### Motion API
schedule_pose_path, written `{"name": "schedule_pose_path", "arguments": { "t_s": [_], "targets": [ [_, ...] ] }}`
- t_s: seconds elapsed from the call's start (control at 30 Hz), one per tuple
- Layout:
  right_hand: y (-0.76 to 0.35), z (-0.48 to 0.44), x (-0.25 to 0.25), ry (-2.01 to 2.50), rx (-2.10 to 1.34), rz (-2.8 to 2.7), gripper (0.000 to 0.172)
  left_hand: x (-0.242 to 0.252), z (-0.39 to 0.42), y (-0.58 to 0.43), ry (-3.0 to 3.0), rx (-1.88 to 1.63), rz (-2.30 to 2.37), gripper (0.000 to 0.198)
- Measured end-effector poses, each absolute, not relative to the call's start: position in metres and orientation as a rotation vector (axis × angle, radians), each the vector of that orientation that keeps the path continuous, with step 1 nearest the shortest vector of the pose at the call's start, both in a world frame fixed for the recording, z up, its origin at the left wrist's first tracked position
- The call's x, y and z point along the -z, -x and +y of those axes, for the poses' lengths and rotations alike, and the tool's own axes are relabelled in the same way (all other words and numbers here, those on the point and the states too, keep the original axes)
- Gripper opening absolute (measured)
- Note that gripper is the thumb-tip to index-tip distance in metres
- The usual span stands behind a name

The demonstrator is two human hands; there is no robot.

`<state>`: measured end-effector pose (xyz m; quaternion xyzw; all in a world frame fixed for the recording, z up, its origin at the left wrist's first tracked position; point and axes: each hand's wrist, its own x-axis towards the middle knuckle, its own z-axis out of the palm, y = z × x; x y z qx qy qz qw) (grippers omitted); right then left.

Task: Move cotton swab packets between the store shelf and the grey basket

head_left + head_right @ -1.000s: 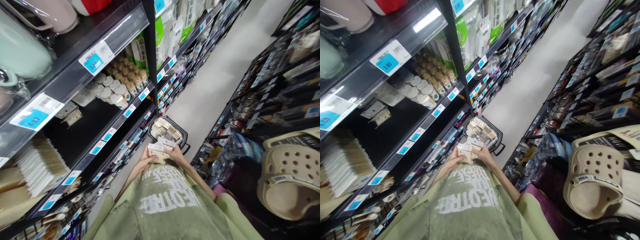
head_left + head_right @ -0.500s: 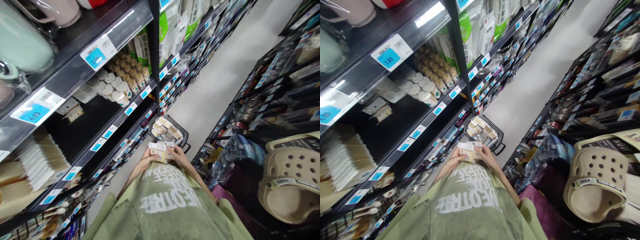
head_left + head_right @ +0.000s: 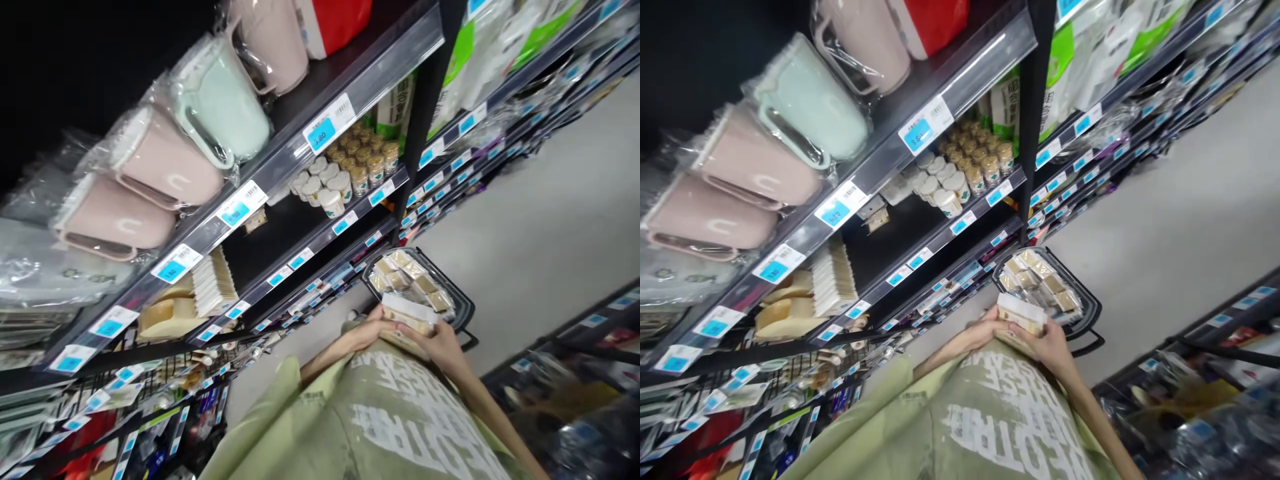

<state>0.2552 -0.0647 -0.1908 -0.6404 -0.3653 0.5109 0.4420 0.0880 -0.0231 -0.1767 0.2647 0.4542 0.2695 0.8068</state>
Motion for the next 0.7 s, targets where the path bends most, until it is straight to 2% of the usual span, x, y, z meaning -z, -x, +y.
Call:
{"name": "schedule_pose_path", "arguments": {
  "t_s": [0.13,0.27,0.37,0.57,0.7],
  "targets": [
    [-0.252,-0.054,0.157,1.671,-1.155,-0.738,0.053,0.150,-0.007,-0.085,-0.505,-0.637,0.869,0.052],
    [-0.239,-0.059,0.119,1.727,-0.662,-0.468,0.057,0.128,0.016,-0.081,-0.290,-0.914,0.696,0.051],
    [-0.227,-0.062,0.106,1.592,-0.408,-0.569,0.059,0.118,0.025,-0.087,-0.120,-0.958,0.650,0.046],
    [-0.212,-0.042,0.114,1.374,-0.625,-1.201,0.038,0.108,0.024,-0.105,-0.166,-0.852,0.686,0.053],
    [-0.211,-0.036,0.107,1.307,-0.417,-1.168,0.029,0.102,0.024,-0.102,-0.103,-0.898,0.577,0.047]
  ]
}}
